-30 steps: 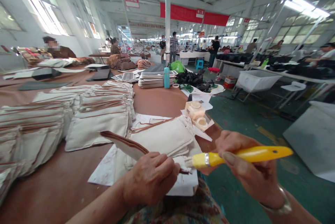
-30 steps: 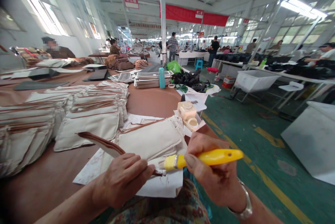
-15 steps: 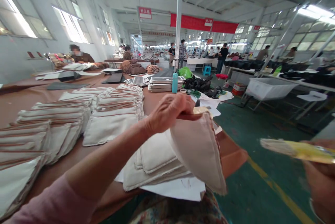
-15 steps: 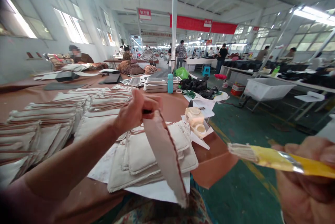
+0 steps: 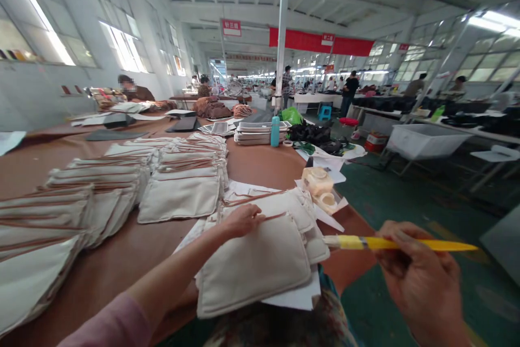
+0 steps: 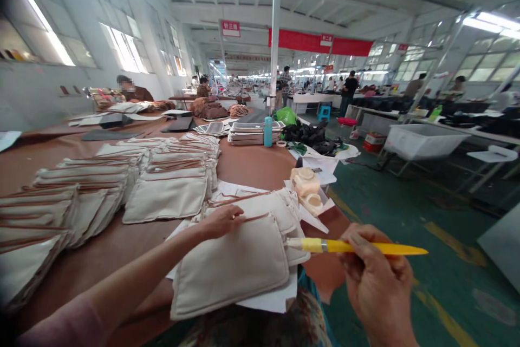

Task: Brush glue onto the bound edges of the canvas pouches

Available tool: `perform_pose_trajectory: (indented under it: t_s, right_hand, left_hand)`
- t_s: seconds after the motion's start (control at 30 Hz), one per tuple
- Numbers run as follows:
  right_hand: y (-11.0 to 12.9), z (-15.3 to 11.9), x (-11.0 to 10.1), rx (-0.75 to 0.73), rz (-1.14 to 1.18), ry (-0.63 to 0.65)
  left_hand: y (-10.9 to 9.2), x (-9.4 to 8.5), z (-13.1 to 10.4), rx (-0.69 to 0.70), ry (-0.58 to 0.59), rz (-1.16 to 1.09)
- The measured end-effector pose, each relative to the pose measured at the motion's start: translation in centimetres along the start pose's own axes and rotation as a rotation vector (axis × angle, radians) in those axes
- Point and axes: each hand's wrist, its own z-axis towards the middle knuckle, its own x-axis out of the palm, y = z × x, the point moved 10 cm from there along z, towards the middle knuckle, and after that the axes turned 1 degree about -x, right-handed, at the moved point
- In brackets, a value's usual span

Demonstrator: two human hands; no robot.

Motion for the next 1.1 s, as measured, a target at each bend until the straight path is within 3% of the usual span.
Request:
perform_pose_trajectory:
  t_s: [0.13, 0.27, 0.4, 0.57, 0.83, 1.1]
  right_hand:
    - [-3.5, 0.0, 0.2, 0.087, 0.037, 0.008]
    - [-5.4, 1.0, -0.6, 0.005, -0.099, 0.049]
    - [-6.5, 2.5, 0.5, -0.100, -0.270, 0.113]
    - [-7.1, 3.4, 3.1, -0.105, -0.282, 0.195]
    - [-6.9, 3.0, 6.8, -0.153, -0.323, 0.381]
    - [-4.7, 2.6, 6.5, -0.261, -0.385, 0.368]
  left_hand:
    - [-3.3, 3.3, 1.8, -0.093, -0.061, 0.084]
    - [-3.9, 4.1, 3.3, -0.161, -0.037, 0.070]
    - [-3.5, 4.5, 3.4, -0.152, 0.062, -0.082]
    - [-4.5, 6.1, 1.1, -0.042, 0.256, -0.428]
    - [-8.0, 5.0, -2.4, 0.037, 0.390, -0.855]
    - [-9.6, 3.5, -3.7, 0.103, 0.364, -0.845]
